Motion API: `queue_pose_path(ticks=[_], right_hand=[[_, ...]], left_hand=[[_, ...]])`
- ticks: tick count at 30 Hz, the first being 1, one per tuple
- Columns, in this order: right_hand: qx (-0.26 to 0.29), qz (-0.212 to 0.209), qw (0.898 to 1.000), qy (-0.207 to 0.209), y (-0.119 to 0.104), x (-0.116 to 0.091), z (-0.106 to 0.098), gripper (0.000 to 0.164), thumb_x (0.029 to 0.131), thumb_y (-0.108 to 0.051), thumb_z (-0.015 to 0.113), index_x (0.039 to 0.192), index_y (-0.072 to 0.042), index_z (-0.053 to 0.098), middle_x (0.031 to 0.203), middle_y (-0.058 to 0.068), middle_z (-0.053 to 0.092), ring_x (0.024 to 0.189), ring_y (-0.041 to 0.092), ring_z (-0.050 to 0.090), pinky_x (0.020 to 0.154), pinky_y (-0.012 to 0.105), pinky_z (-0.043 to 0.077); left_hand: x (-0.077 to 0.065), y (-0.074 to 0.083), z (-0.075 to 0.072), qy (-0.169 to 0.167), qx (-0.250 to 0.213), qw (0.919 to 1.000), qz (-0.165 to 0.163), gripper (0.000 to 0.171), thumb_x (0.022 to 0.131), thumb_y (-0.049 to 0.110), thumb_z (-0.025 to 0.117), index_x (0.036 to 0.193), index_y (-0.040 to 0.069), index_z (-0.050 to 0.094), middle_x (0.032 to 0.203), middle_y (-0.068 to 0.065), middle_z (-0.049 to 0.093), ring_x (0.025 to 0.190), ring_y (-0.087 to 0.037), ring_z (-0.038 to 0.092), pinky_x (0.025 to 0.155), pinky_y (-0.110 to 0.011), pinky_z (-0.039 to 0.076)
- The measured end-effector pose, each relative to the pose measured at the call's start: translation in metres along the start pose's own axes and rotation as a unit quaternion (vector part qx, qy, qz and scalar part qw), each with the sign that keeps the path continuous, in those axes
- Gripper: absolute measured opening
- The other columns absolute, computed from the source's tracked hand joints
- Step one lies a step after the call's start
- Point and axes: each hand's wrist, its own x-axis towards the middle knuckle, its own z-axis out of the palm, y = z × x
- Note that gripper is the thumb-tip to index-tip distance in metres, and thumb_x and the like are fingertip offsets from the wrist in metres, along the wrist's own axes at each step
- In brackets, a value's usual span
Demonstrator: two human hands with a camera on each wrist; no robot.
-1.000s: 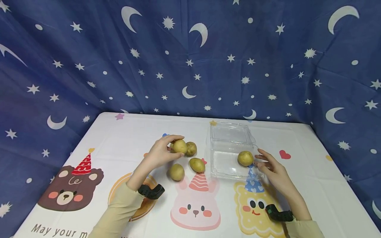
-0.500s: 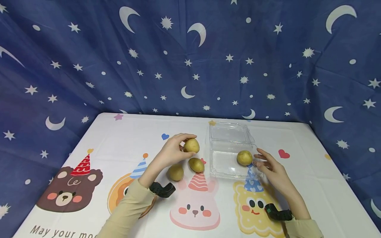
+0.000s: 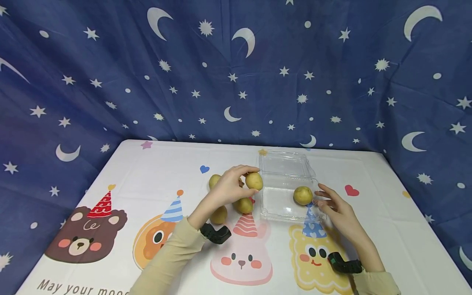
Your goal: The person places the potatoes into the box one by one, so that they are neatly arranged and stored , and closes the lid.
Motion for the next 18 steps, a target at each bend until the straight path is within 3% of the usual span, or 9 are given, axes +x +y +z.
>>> queue_pose_path(ticks=[6, 13, 18], right_hand=[[0.004, -0.004, 1.0, 0.001, 0.001, -0.001, 0.0, 0.054, 0.099, -0.018, 0.052, 0.149, -0.011, 0.033, 0.135, 0.019, 0.055, 0.094, -0.017, 0.049, 0.084, 0.007, 0.041], [0.003, -0.011, 1.0, 0.005, 0.001, 0.0, 0.001, 0.054, 0.098, -0.016, 0.052, 0.149, -0.01, 0.034, 0.134, 0.02, 0.056, 0.094, -0.017, 0.05, 0.083, 0.006, 0.041], [0.001, -0.009, 1.0, 0.004, 0.001, 0.0, 0.001, 0.054, 0.098, -0.016, 0.052, 0.149, -0.01, 0.034, 0.134, 0.02, 0.056, 0.095, -0.016, 0.05, 0.083, 0.006, 0.041]], left_hand=[[0.008, 0.005, 0.009, -0.009, -0.005, 1.0, 0.002, 0.054, 0.077, 0.016, 0.077, 0.128, 0.014, 0.06, 0.129, -0.004, 0.062, 0.111, -0.019, 0.056, 0.085, -0.034, 0.054], [0.016, 0.01, 0.019, -0.021, 0.003, 0.9997, -0.01, 0.054, 0.078, 0.019, 0.077, 0.13, 0.017, 0.059, 0.128, -0.001, 0.061, 0.111, -0.017, 0.056, 0.087, -0.031, 0.054], [0.021, 0.012, 0.027, -0.029, -0.01, 0.9995, 0.002, 0.055, 0.079, 0.016, 0.077, 0.131, 0.014, 0.058, 0.131, -0.004, 0.059, 0.111, -0.019, 0.055, 0.089, -0.034, 0.054]])
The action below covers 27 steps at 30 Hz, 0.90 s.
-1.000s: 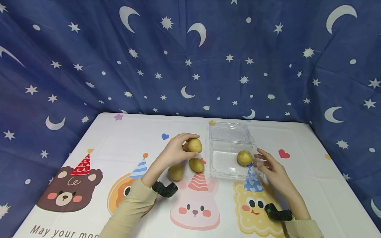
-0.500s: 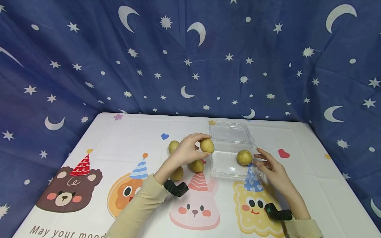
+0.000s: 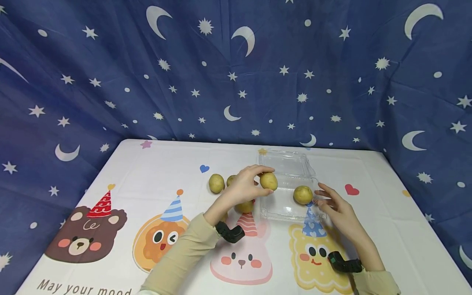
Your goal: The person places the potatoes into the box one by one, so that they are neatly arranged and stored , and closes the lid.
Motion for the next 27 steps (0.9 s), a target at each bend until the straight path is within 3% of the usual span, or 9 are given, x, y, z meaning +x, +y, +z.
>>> queue_pose_path(ticks=[17, 27], right_hand=[[0.001, 0.004, 1.0, -0.003, 0.0, 0.001, -0.001, 0.054, 0.099, -0.017, 0.052, 0.149, -0.011, 0.033, 0.135, 0.019, 0.056, 0.095, -0.015, 0.051, 0.083, 0.007, 0.041], [-0.003, 0.015, 1.0, -0.006, -0.001, 0.001, -0.001, 0.054, 0.099, -0.018, 0.051, 0.15, -0.013, 0.033, 0.136, 0.019, 0.055, 0.096, -0.012, 0.051, 0.083, 0.009, 0.042]], left_hand=[[0.017, 0.004, 0.028, -0.014, -0.005, 0.9999, 0.004, 0.055, 0.078, 0.014, 0.077, 0.129, 0.012, 0.059, 0.127, -0.006, 0.061, 0.105, -0.02, 0.058, 0.088, -0.032, 0.055], [0.029, 0.007, 0.043, -0.023, 0.043, 0.9987, 0.011, 0.055, 0.076, 0.015, 0.079, 0.128, 0.011, 0.06, 0.121, -0.006, 0.065, 0.108, -0.02, 0.059, 0.09, -0.026, 0.05]])
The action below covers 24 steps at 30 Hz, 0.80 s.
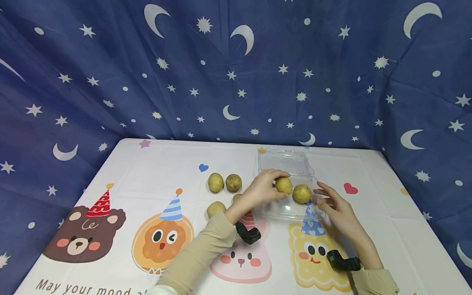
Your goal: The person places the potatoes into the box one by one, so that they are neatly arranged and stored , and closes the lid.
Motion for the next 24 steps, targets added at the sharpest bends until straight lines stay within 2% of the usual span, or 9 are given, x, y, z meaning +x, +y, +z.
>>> queue_pose_path(ticks=[7, 13, 20, 24], right_hand=[[0.0, 0.003, 1.0, -0.002, -0.001, 0.0, 0.0, 0.055, 0.099, -0.018, 0.051, 0.15, -0.013, 0.032, 0.136, 0.019, 0.054, 0.097, -0.01, 0.052, 0.083, 0.008, 0.041], [0.001, -0.003, 1.0, -0.001, -0.001, 0.0, 0.0, 0.054, 0.099, -0.017, 0.051, 0.149, -0.012, 0.033, 0.135, 0.019, 0.055, 0.101, 0.0, 0.057, 0.084, 0.007, 0.042], [0.005, -0.007, 1.0, -0.002, -0.001, 0.0, 0.001, 0.054, 0.099, -0.016, 0.051, 0.15, -0.011, 0.032, 0.135, 0.02, 0.055, 0.109, 0.032, 0.061, 0.083, 0.007, 0.042], [0.0, -0.007, 1.0, 0.0, -0.001, 0.0, 0.001, 0.054, 0.099, -0.016, 0.051, 0.149, -0.011, 0.033, 0.135, 0.02, 0.055, 0.108, 0.031, 0.061, 0.083, 0.008, 0.042]], left_hand=[[0.005, -0.004, 0.011, 0.001, 0.048, 0.9988, 0.005, 0.056, 0.075, 0.016, 0.08, 0.128, 0.014, 0.061, 0.129, -0.003, 0.063, 0.122, -0.02, 0.055, 0.107, -0.03, 0.04], [0.007, -0.005, 0.018, -0.005, 0.07, 0.9975, 0.007, 0.056, 0.075, 0.012, 0.079, 0.128, 0.013, 0.06, 0.132, -0.004, 0.061, 0.127, -0.021, 0.052, 0.111, -0.031, 0.037], [0.009, -0.005, 0.026, -0.002, 0.122, 0.992, 0.035, 0.052, 0.074, 0.012, 0.077, 0.124, 0.012, 0.062, 0.126, -0.003, 0.064, 0.12, -0.019, 0.056, 0.104, -0.027, 0.043], [0.008, -0.007, 0.033, 0.003, 0.154, 0.9873, 0.038, 0.049, 0.077, 0.014, 0.076, 0.124, 0.016, 0.063, 0.123, -0.002, 0.06, 0.116, -0.017, 0.055, 0.098, -0.025, 0.046]])
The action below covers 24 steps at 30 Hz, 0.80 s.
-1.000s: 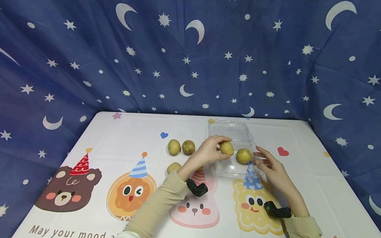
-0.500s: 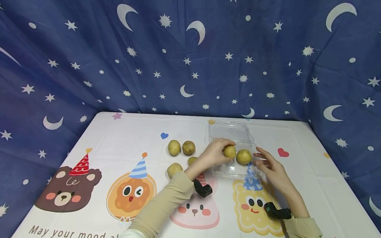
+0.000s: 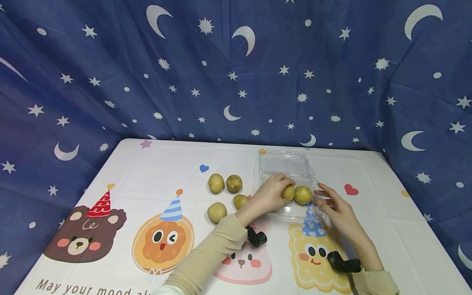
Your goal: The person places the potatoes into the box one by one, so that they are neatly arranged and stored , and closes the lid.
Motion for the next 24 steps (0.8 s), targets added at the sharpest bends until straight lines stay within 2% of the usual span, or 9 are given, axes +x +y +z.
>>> queue_pose_path(ticks=[6, 12, 18, 24], right_hand=[[-0.004, 0.001, 1.0, 0.003, 0.0, -0.0002, -0.0007, 0.054, 0.098, -0.015, 0.05, 0.149, -0.01, 0.033, 0.135, 0.02, 0.055, 0.109, 0.034, 0.061, 0.082, 0.009, 0.042], [0.0, 0.008, 1.0, 0.003, -0.0008, -0.0007, -0.0014, 0.055, 0.098, -0.016, 0.05, 0.15, -0.011, 0.032, 0.136, 0.022, 0.053, 0.113, 0.04, 0.058, 0.083, 0.007, 0.039], [0.001, 0.005, 1.0, 0.004, -0.0002, -0.0005, -0.0006, 0.055, 0.098, -0.016, 0.051, 0.149, -0.011, 0.032, 0.136, 0.022, 0.054, 0.113, 0.039, 0.059, 0.083, 0.008, 0.039], [-0.001, -0.003, 1.0, 0.005, 0.0005, -0.0005, 0.0005, 0.054, 0.098, -0.014, 0.051, 0.149, -0.009, 0.033, 0.135, 0.021, 0.055, 0.11, 0.037, 0.06, 0.082, 0.009, 0.042]], left_hand=[[-0.0004, 0.0005, 0.0067, 0.006, 0.03, 0.9995, -0.003, 0.049, 0.078, 0.013, 0.077, 0.124, 0.02, 0.062, 0.118, -0.001, 0.052, 0.107, -0.013, 0.053, 0.089, -0.022, 0.048], [0.0001, 0.003, 0.0086, 0.0, 0.054, 0.9985, -0.001, 0.05, 0.077, 0.016, 0.078, 0.124, 0.021, 0.062, 0.115, 0.002, 0.055, 0.102, -0.012, 0.053, 0.077, -0.022, 0.048], [-0.0023, 0.0035, 0.0086, 0.012, 0.061, 0.998, -0.015, 0.056, 0.077, 0.016, 0.077, 0.13, 0.019, 0.059, 0.116, 0.0, 0.056, 0.105, -0.015, 0.052, 0.083, -0.024, 0.05], [-0.0063, 0.0012, 0.007, 0.038, 0.041, 0.9984, -0.013, 0.055, 0.078, 0.019, 0.077, 0.129, 0.015, 0.058, 0.111, -0.001, 0.057, 0.101, -0.016, 0.055, 0.085, -0.025, 0.049]])
